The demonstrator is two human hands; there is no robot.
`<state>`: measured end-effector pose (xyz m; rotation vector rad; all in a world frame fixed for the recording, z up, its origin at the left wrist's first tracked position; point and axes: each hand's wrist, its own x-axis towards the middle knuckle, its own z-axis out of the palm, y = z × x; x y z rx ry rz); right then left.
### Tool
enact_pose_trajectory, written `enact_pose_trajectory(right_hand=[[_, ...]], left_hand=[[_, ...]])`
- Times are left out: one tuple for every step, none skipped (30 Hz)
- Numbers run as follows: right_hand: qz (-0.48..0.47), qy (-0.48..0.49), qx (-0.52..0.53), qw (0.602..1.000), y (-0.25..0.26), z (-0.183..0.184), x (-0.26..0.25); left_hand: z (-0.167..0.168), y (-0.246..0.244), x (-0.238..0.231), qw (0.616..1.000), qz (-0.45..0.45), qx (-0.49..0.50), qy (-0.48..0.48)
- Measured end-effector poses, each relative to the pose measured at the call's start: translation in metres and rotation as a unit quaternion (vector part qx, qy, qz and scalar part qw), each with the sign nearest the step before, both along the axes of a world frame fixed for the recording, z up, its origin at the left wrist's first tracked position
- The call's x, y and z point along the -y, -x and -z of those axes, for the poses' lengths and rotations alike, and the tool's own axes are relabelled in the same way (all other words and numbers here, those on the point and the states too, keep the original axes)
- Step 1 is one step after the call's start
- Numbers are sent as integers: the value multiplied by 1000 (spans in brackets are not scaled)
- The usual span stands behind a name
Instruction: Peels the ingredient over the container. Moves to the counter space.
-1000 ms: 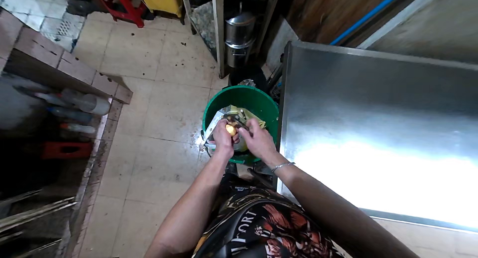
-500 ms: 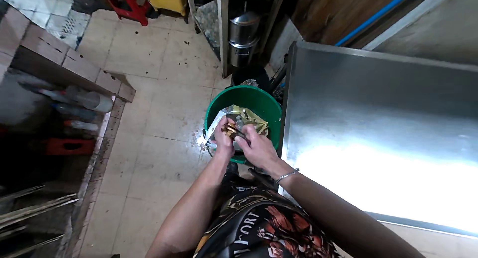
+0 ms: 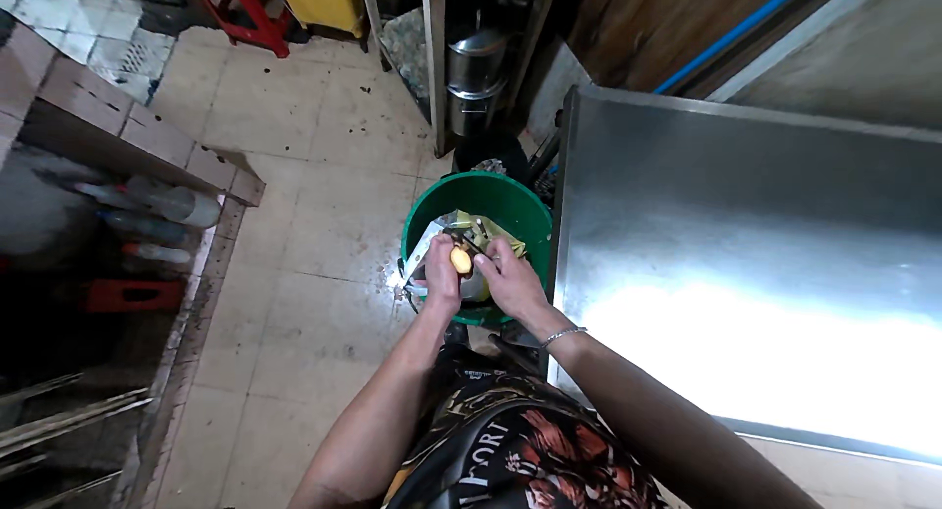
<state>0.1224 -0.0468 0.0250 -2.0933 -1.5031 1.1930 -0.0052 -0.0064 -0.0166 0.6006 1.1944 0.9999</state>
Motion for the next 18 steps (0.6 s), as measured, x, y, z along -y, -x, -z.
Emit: enact_pose_trajectory(right_hand=[[-10,-8,7,1000,3,-5,5],[-25,-21,21,999,8,-11,11],[-44,-44,36,997,12,-16,16],[-67,-63,51,995,14,-17,17],[-84,-82,59,991,16,-15,18],[-91,-95,61,989,16,-12,19],[-85,-92,58,990,14,-8,18],[-69,-76,53,993,10,-5,13],[-49,-50,48,996,6,-2,9],[-31,-26,41,998,4,-3,5],[-27,-18,42,999,5,-6,6],[-38,-29,47,998,9,-11,10],[-58,-51,52,996,13,-17,17],[-80,-67,64,992,14,-17,20],[-87,-75,71,991,13,-15,20],[-75,-64,70,993,9,-12,16],[-49,-39,64,996,4,-7,11],[-22,-16,57,998,-1,-2,6]], left_hand=[[0,0,0,999,-13,29,29],[-2,-1,-1,996,-25,59,58],[-4,-1,-2,992,-36,89,77],[-5,-2,-4,990,-46,108,75],[-5,-3,-3,990,-56,116,60],[-6,-4,-1,991,-64,103,50],[-8,-4,0,994,-66,72,54],[-10,-6,-1,995,-63,27,73],[-10,-7,-1,995,-53,-10,89],[-10,-7,-1,994,-43,-30,95],[-9,-6,-1,994,-40,-39,92],[-7,-5,0,995,-47,-41,79],[-5,-5,1,996,-58,-29,58],[-1,-5,2,997,-65,-7,28],[-1,-4,2,998,-63,2,16],[-7,-2,2,998,-48,-12,26],[-11,-1,2,998,-35,-27,37],[-12,-3,0,998,-31,-39,48]])
